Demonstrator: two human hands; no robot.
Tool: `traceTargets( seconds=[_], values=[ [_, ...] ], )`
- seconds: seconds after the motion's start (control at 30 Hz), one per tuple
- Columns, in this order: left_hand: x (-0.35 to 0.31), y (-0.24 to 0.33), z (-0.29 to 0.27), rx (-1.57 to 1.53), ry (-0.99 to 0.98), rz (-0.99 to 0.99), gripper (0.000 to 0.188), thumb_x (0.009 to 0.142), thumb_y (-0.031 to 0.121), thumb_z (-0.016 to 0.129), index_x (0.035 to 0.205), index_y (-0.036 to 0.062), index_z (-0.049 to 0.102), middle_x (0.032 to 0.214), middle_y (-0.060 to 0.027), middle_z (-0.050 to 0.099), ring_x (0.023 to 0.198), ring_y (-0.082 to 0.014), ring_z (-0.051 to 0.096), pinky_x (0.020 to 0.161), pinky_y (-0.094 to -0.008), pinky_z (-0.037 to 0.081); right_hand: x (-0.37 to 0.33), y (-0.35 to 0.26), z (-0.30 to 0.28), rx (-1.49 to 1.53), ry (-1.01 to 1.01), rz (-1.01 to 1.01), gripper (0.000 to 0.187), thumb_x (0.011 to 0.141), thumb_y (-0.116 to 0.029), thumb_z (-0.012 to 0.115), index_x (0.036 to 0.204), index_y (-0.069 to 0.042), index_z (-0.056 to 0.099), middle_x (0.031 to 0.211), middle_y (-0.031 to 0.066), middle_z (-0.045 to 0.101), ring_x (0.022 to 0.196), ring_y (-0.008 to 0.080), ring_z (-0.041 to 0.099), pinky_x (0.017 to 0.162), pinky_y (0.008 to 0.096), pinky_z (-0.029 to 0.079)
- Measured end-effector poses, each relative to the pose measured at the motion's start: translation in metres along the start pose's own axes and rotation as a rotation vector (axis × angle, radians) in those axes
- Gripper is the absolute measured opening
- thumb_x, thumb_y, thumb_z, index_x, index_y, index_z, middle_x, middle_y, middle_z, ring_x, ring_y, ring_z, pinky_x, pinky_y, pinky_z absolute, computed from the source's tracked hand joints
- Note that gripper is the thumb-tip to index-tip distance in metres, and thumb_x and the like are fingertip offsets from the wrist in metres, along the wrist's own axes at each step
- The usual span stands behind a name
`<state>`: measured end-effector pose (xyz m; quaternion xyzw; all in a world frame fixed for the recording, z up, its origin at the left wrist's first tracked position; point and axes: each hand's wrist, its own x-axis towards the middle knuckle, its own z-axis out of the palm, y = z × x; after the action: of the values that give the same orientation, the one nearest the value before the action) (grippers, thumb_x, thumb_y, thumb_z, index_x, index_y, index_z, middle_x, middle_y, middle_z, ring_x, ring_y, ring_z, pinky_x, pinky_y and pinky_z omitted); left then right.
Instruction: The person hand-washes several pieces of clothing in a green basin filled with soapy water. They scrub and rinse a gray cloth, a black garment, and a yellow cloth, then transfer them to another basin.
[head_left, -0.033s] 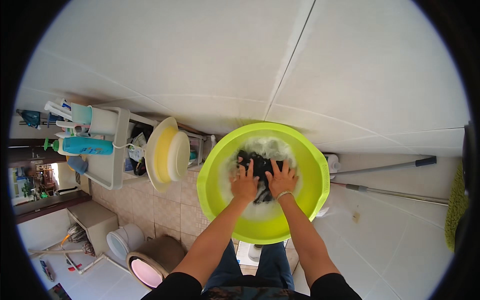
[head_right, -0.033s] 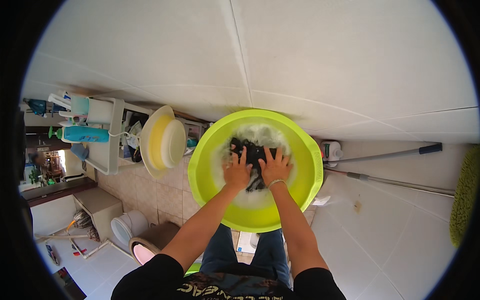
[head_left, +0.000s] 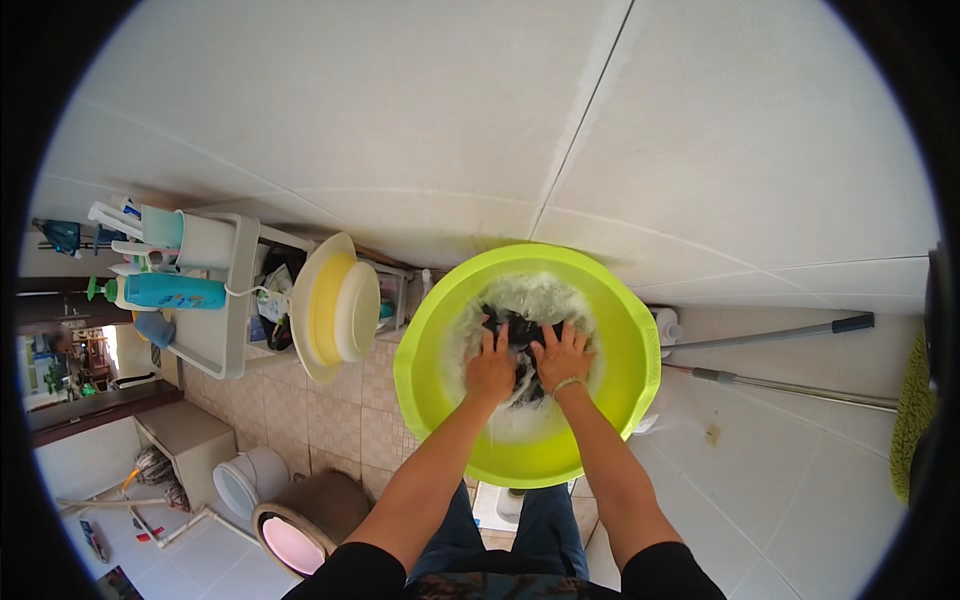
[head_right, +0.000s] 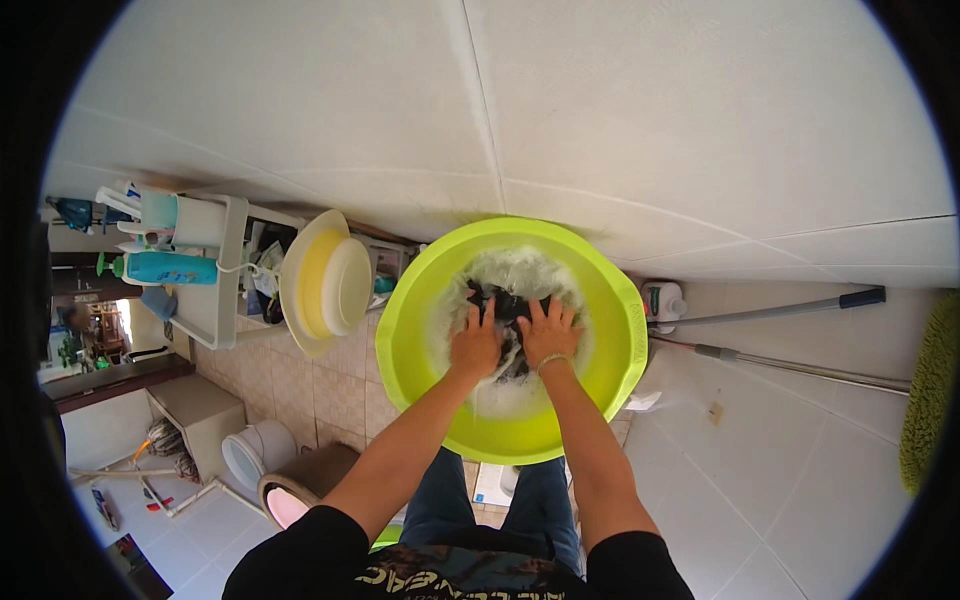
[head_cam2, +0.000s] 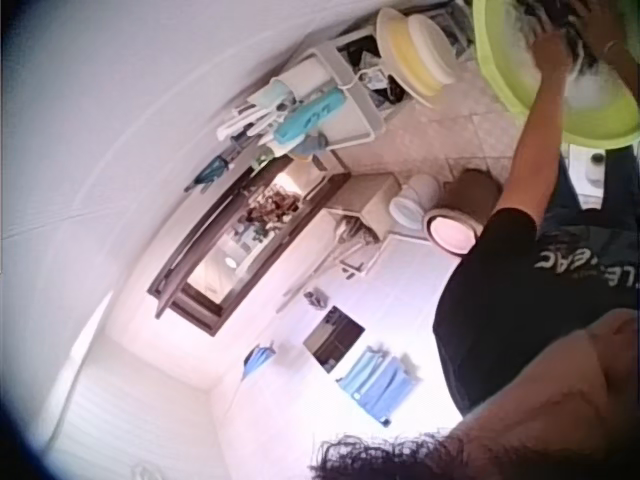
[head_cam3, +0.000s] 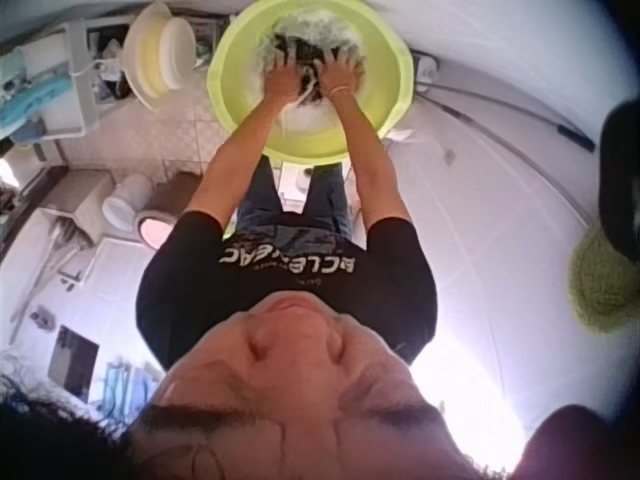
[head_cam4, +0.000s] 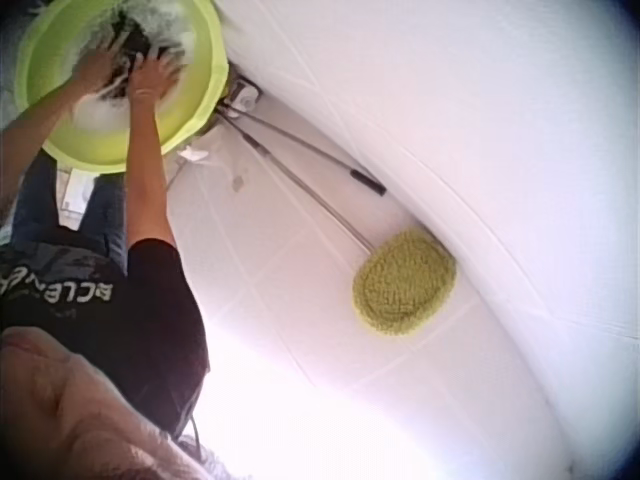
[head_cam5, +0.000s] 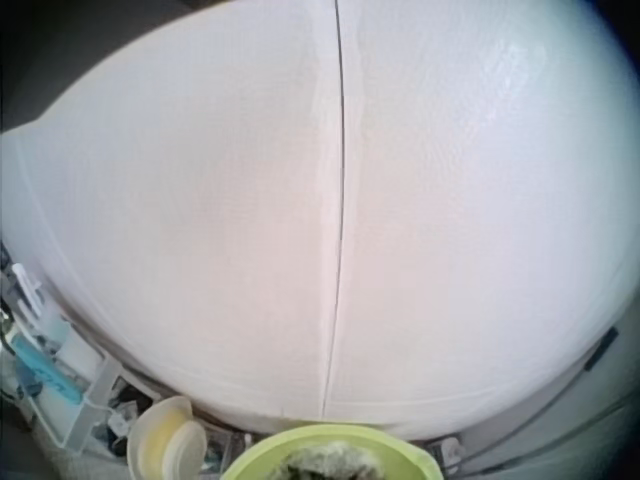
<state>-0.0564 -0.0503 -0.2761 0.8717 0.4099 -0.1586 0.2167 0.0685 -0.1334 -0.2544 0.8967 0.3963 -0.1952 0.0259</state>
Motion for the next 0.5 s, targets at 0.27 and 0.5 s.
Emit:
traceTargets(
  seconds=[0.27,0.5],
  values=[
    [0.027,0.041,-0.054,-1.672,-0.122,-0.404,0.052,0.094,0.034,0.064,0.14,0.0103,0.055,0.157,-0.0124,0.037,0.138,-0.0386,0.039,0.113,-0.0508,0.033,0.044,0.03,0.03,0.767,0.144,0.222,0.03,0.082,-0.018,0.062,0.11,-0.01,0.069,0.103,0.0161,0.069,0.088,0.0306,0.068,0.078,0.0401,0.054],
    [-0.002,0.029,-0.081,-2.44,-0.424,-0.007,0.051,0.102,0.035,0.053,0.147,0.0147,0.042,0.129,-0.0114,0.06,0.108,-0.0304,0.062,0.092,-0.0468,0.053,-0.09,-0.079,-0.103,0.981,0.268,-0.409,0.018,0.07,-0.008,0.066,0.087,-0.012,0.069,0.085,0.0051,0.062,0.079,0.0265,0.063,0.066,0.0357,0.054]
  ],
)
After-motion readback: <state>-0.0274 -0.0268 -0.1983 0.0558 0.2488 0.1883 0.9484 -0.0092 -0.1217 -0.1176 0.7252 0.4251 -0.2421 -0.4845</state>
